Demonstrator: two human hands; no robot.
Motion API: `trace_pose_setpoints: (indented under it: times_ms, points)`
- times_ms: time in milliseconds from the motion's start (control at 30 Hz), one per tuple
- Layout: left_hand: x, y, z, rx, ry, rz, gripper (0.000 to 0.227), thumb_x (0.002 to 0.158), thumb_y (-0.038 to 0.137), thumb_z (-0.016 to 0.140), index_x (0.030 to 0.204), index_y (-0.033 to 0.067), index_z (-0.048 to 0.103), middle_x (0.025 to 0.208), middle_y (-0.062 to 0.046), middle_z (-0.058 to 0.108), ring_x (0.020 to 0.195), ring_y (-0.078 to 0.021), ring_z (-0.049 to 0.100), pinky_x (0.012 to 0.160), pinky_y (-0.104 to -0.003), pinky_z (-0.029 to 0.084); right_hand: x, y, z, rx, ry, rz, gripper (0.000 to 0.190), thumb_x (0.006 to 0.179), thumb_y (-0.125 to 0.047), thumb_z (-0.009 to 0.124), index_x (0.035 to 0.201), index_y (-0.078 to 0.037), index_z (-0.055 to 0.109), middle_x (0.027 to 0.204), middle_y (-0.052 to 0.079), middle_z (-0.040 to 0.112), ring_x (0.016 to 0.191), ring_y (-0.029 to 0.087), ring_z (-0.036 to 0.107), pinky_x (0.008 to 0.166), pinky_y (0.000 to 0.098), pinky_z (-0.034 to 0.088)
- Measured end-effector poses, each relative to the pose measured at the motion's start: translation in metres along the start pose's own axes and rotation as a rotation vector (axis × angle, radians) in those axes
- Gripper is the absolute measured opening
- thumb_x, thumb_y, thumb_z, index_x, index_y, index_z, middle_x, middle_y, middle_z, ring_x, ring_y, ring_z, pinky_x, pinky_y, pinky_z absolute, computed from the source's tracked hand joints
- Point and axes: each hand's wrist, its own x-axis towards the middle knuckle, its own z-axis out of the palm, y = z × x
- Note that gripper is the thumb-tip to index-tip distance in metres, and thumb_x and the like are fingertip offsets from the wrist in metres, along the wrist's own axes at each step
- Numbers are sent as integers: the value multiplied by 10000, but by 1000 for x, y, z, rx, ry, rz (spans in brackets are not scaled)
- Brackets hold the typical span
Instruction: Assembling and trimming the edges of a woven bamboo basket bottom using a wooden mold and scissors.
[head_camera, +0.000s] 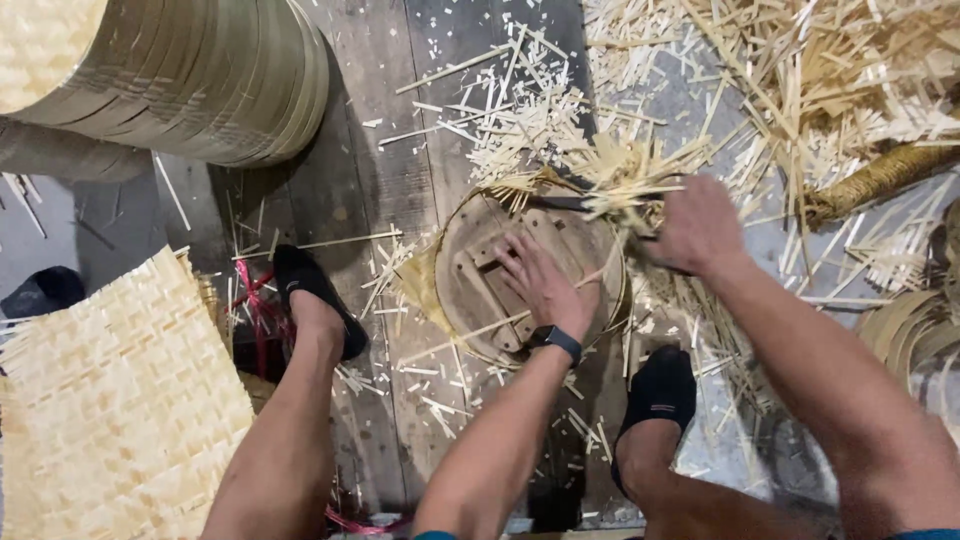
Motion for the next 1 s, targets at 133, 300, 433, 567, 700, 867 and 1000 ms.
trace_pose_setpoints:
  times_ms: [133, 300, 433, 567, 700, 867, 1000]
  points:
    - [0, -17, -12, -11, -38, 42, 1321, 706, 459, 854, 1619, -43, 42, 1709, -282, 42, 1572, -489, -46, 1251, -621, 21, 7, 14, 19, 168, -90, 69, 499, 847, -571, 634, 930, -85, 712, 822, 111, 620, 771, 240, 576, 697, 417, 517]
    - [-3, -40, -34, -7, -165, 413, 1228, 668, 317, 840, 1636, 31, 140, 1718, -227, 136, 1594, -462, 32, 1268, -627, 71, -28, 46, 41, 166, -170, 81, 409, 949, -514, 624, 903, -118, 717, 797, 81, 595, 797, 217, 561, 730, 399, 505]
    - [-5, -38, -34, 17, -162, 402, 1222, 674, 314, 833, 1634, 40, 129, 1708, -221, 136, 1582, -462, 35, 1260, -633, 73, -16, 16, 15, 105, -140, 90, 532, 900, -627, 666, 892, -97, 706, 826, 80, 608, 804, 210, 574, 746, 382, 511]
    - [-2, -47, -33, 5, -168, 416, 1206, 670, 288, 836, 1619, 29, 138, 1709, -210, 130, 1581, -467, 27, 1262, -628, 67, 3, 2, 17, 90, 31, 30, 560, 843, -634, 693, 919, -79, 691, 882, 91, 632, 856, 227, 590, 763, 376, 517]
    - [7, -83, -37, 335, -271, 616, 1250, 672, 271, 855, 1683, 44, 156, 1755, -165, 135, 1609, -415, 49, 1277, -592, 74, -21, 23, -14, 285, -339, 127, 523, 766, -610, 758, 962, -128, 709, 891, 85, 666, 880, 248, 622, 773, 403, 545]
    - [8, -58, -71, 60, -459, 651, 1151, 638, 229, 834, 1609, 112, 227, 1707, -112, 201, 1594, -378, 101, 1297, -552, 109, -21, 37, 16, 8, -87, 50, 532, 836, -666, 708, 887, -136, 703, 854, 48, 611, 806, 192, 569, 721, 363, 499]
    - [10, -59, -74, 54, -466, 693, 1145, 666, 224, 835, 1614, 102, 205, 1701, -131, 182, 1580, -399, 84, 1276, -567, 100, 21, -4, 9, -56, 2, -5, 544, 826, -683, 700, 816, -139, 683, 756, -18, 517, 675, 130, 436, 570, 293, 452]
